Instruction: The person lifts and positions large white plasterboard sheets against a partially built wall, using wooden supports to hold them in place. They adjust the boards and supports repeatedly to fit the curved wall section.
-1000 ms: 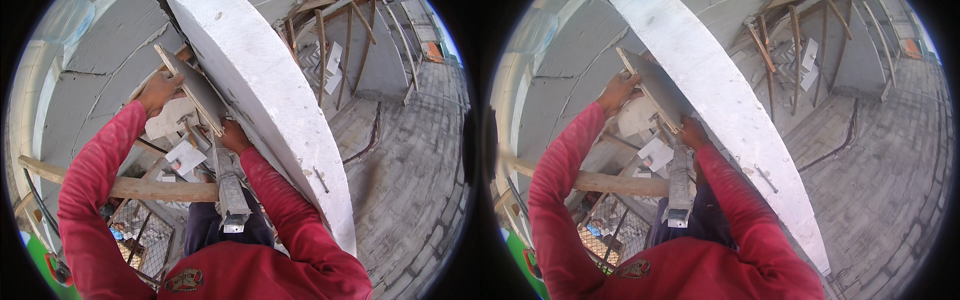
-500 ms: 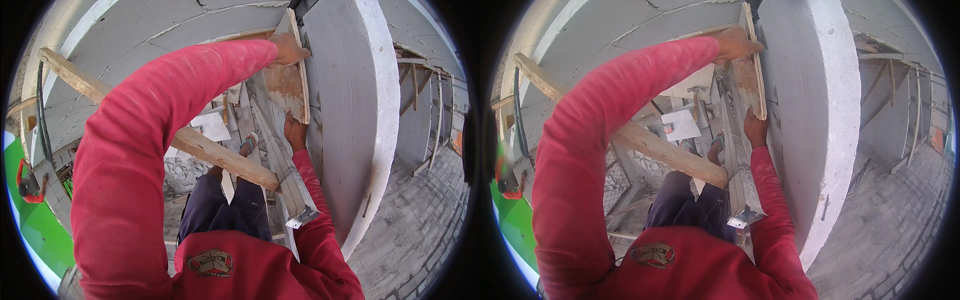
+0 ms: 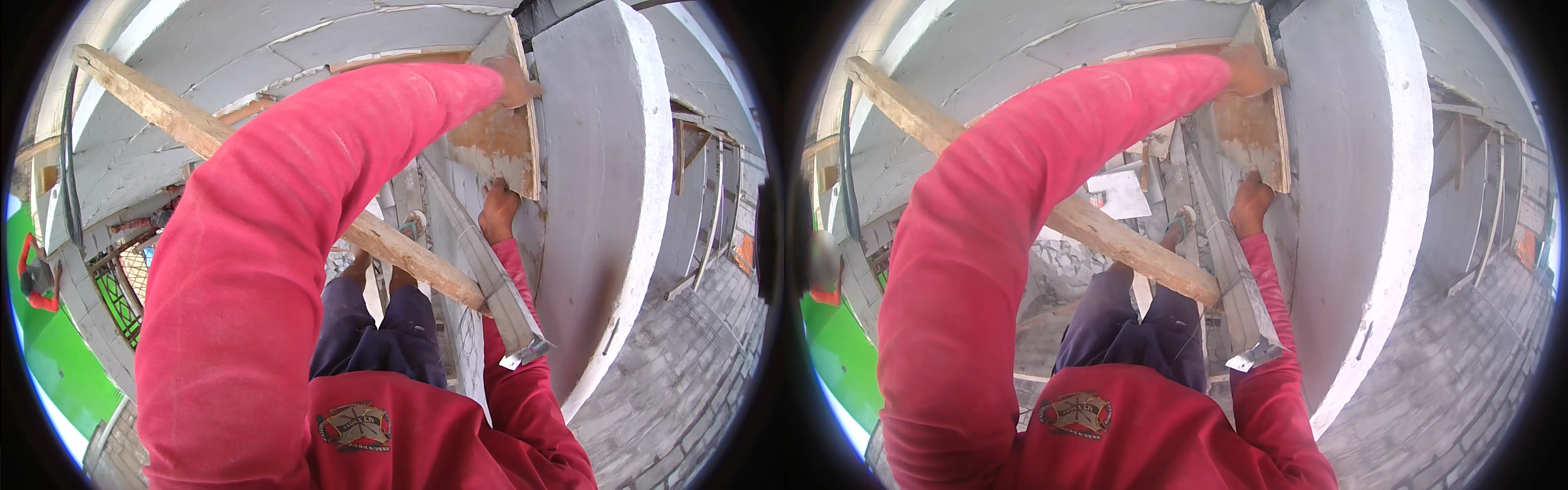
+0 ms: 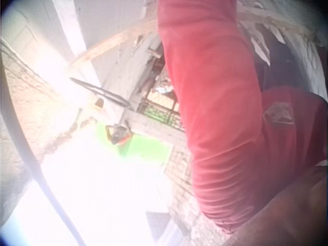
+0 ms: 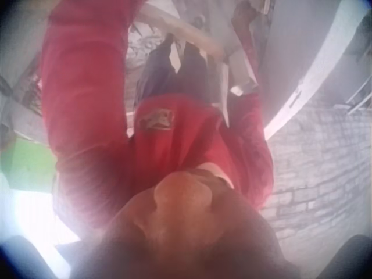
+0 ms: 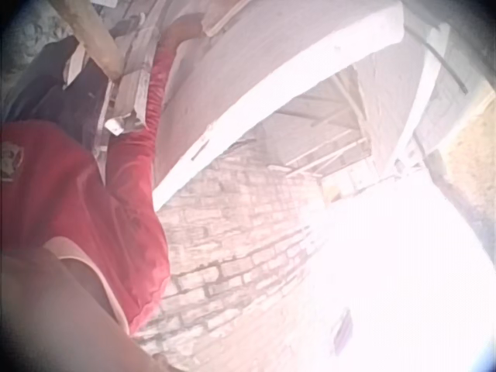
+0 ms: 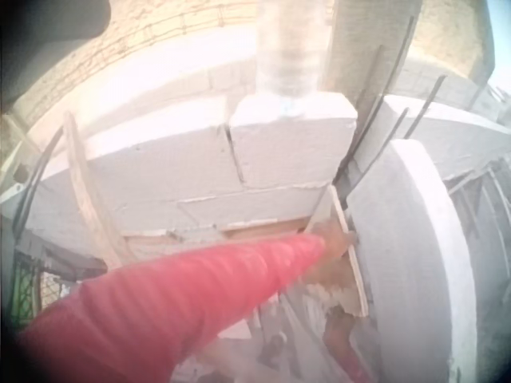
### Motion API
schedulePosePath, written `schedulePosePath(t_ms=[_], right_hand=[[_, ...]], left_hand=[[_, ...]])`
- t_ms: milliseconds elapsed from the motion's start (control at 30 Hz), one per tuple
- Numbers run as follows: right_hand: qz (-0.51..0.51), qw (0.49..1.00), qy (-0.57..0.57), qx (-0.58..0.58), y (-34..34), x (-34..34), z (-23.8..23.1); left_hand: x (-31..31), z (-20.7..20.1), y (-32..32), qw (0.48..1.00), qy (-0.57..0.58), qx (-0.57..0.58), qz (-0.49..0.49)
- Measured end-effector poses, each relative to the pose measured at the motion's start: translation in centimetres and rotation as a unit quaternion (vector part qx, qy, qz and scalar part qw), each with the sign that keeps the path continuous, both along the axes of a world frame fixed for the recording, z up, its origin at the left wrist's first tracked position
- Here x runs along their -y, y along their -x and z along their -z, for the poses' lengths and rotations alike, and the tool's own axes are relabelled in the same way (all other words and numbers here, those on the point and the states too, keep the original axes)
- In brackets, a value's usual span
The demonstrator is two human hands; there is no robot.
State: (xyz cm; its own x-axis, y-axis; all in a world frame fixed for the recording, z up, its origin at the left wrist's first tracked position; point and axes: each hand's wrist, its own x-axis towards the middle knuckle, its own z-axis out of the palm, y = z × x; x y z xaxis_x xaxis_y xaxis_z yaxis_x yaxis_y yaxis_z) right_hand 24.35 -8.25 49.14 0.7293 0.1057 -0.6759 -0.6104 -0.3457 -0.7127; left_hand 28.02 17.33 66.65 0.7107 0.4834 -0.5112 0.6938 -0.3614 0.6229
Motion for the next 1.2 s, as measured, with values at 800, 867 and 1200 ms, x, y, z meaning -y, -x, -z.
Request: schedulePosePath(t_ms=[800,867,1200], right_hand=[[0.178,0.946,-0.244,-0.121,0.2,-0.9,-3.9],[0.189,0.943,-0.244,-0.128,0.0,-1.1,-3.8],[0.213,0.928,-0.269,-0.145,-0.1,-1.8,-3.2]], left_hand=[[-0.3,-0.1,-0.5,0.981,0.178,0.046,-0.055],[-0.5,-0.3,-0.4,0.982,0.182,0.040,-0.038],[-0.9,3.5,-0.5,0.957,0.279,0.058,-0.055]])
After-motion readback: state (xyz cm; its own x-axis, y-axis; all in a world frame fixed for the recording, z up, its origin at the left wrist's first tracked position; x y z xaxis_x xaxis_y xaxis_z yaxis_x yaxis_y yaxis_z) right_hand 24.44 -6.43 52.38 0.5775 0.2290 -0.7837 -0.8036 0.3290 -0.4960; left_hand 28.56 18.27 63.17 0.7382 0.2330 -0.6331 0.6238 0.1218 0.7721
